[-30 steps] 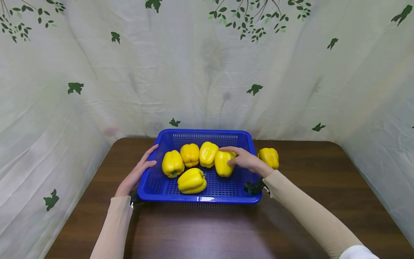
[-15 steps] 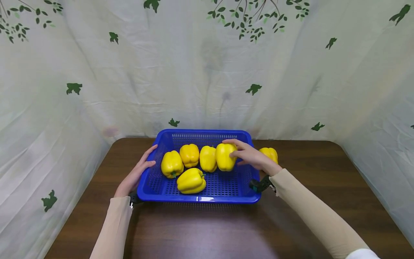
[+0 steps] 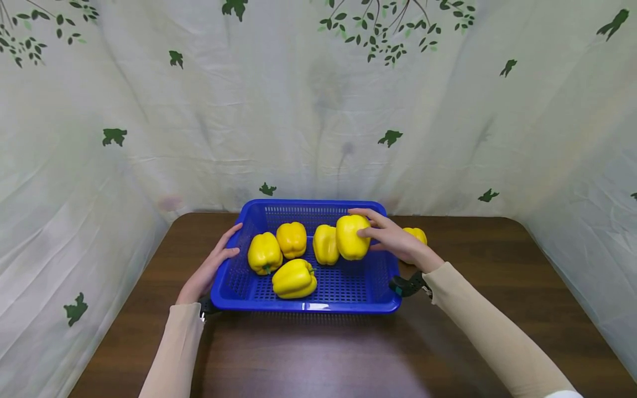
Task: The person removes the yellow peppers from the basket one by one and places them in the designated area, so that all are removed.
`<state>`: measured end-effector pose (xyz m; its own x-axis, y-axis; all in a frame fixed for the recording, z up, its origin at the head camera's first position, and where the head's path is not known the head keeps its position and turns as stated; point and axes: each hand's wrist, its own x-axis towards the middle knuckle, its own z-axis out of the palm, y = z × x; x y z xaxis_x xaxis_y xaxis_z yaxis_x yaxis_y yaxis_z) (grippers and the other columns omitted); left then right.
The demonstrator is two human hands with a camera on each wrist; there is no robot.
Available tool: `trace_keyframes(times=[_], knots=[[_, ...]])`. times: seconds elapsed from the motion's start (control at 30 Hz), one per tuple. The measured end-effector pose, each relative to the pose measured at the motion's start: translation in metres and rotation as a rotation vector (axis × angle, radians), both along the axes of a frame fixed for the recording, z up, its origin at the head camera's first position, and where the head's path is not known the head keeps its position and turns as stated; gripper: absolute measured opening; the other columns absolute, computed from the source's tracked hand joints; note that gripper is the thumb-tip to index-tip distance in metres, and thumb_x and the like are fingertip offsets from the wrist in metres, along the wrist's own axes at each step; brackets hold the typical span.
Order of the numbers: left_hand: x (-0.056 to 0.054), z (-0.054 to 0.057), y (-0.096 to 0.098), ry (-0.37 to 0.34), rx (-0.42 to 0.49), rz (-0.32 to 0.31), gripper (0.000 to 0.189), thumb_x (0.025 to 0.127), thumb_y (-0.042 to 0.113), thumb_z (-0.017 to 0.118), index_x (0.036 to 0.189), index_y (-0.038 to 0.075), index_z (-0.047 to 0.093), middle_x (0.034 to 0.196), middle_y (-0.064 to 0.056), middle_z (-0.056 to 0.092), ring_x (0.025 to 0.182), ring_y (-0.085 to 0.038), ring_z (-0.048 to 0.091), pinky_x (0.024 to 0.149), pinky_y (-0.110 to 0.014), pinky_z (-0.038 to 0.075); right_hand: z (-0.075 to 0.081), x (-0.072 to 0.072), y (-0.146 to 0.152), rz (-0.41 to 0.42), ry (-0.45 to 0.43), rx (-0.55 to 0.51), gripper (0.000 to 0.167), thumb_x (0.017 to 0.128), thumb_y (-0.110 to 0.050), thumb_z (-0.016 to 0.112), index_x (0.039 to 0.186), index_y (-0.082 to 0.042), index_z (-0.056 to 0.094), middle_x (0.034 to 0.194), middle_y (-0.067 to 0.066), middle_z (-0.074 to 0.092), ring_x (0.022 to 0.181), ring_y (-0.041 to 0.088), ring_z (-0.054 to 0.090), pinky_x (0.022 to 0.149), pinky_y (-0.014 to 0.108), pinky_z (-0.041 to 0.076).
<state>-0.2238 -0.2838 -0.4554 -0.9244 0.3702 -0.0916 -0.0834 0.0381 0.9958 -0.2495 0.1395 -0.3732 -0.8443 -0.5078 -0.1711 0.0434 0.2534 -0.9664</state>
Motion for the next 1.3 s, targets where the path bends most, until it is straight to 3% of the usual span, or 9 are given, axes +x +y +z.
trace_keyframes(times=[0.5, 0.73, 1.3], knots=[[0.002, 0.002, 0.000, -0.003, 0.006, -0.005, 0.057, 0.103, 0.030, 0.038, 0.152, 0.040, 0.011, 0.157, -0.008, -0.001, 0.129, -0.043, 0.025, 0.094, -0.050, 0.040, 0.005, 0.002, 0.017, -0.031, -0.007, -0.054, 0.055, 0.098, -0.021, 0.053, 0.149, -0.024, 0.031, 0.144, 0.014, 0.031, 0.124, 0.033, 0.038, 0.098, 0.054, 0.037], [0.003, 0.002, 0.001, -0.009, 0.000, -0.005, 0.057, 0.103, 0.030, 0.038, 0.152, 0.040, 0.011, 0.156, -0.009, 0.000, 0.129, -0.044, 0.026, 0.094, -0.051, 0.041, 0.007, 0.001, 0.026, -0.035, -0.023, -0.095, 0.058, 0.100, -0.018, 0.049, 0.152, -0.018, 0.024, 0.143, 0.020, 0.027, 0.119, 0.036, 0.039, 0.097, 0.053, 0.038], [0.001, 0.001, 0.002, -0.009, 0.004, 0.000, 0.057, 0.103, 0.029, 0.038, 0.152, 0.038, 0.011, 0.156, -0.011, 0.001, 0.128, -0.044, 0.026, 0.093, -0.051, 0.040, 0.011, 0.004, 0.056, -0.089, -0.024, -0.109, 0.061, 0.098, -0.018, 0.050, 0.152, -0.016, 0.022, 0.147, 0.021, 0.024, 0.124, 0.041, 0.035, 0.101, 0.058, 0.030]])
